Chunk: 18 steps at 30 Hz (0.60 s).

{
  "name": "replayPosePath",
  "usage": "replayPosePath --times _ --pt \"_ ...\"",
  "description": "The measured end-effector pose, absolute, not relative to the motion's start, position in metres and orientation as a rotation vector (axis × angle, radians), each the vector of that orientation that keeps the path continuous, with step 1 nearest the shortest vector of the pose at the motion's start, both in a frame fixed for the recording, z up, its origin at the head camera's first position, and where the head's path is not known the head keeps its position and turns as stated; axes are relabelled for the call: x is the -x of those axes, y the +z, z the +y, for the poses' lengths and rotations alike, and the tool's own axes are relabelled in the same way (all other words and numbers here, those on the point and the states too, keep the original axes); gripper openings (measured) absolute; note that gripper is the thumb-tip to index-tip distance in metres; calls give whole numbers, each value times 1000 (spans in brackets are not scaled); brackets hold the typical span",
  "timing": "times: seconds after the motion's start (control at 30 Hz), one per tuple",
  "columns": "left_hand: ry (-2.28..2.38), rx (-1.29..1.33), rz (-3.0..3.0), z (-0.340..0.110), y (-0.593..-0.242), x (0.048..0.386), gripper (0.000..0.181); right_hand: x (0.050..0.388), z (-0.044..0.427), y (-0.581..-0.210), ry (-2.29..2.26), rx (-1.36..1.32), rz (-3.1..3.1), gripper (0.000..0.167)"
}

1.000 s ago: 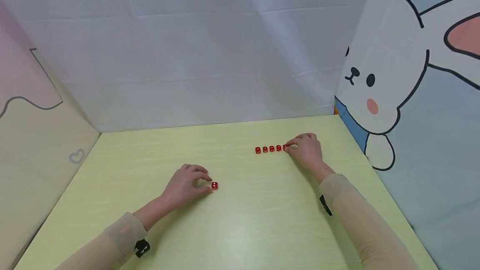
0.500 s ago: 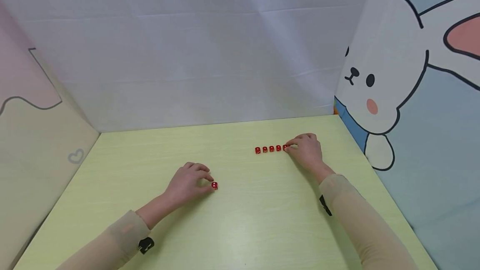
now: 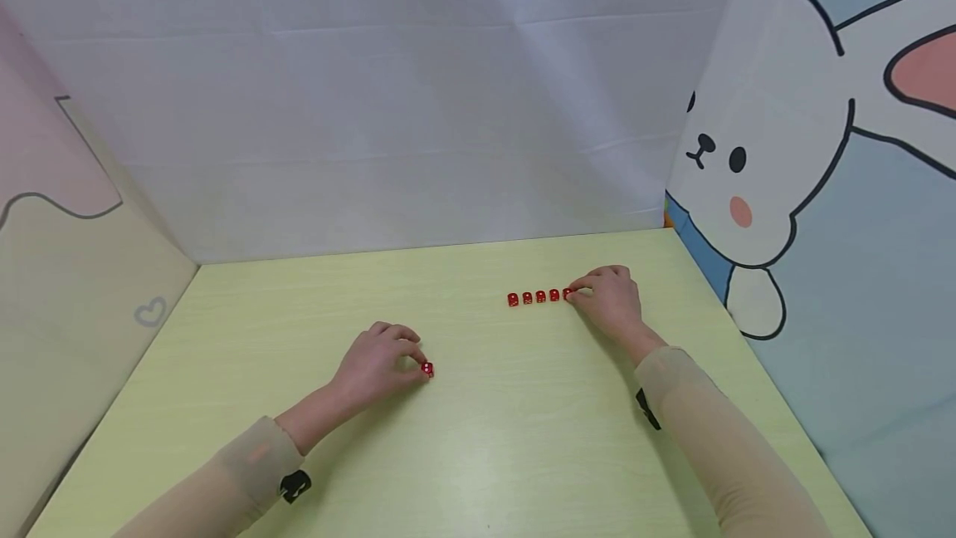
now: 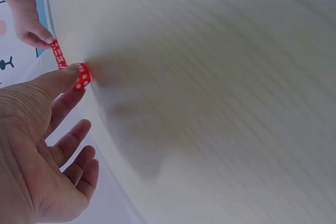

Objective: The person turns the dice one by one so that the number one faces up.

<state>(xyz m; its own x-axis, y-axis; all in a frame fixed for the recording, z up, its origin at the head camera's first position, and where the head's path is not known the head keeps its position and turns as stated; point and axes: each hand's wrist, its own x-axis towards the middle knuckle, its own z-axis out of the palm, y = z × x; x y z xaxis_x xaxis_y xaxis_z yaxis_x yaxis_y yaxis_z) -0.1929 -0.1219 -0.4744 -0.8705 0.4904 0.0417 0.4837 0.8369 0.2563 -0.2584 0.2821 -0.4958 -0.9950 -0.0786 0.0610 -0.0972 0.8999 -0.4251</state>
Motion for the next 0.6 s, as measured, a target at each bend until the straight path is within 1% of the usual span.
replayPosePath --times 0.3,0.6 --pt "429 -764 2997 -125 -476 194 14 259 281 -497 660 -143 -3021 28" --pt "794 -611 2901 -127 -479 199 14 258 280 -494 678 -124 -3031 29"
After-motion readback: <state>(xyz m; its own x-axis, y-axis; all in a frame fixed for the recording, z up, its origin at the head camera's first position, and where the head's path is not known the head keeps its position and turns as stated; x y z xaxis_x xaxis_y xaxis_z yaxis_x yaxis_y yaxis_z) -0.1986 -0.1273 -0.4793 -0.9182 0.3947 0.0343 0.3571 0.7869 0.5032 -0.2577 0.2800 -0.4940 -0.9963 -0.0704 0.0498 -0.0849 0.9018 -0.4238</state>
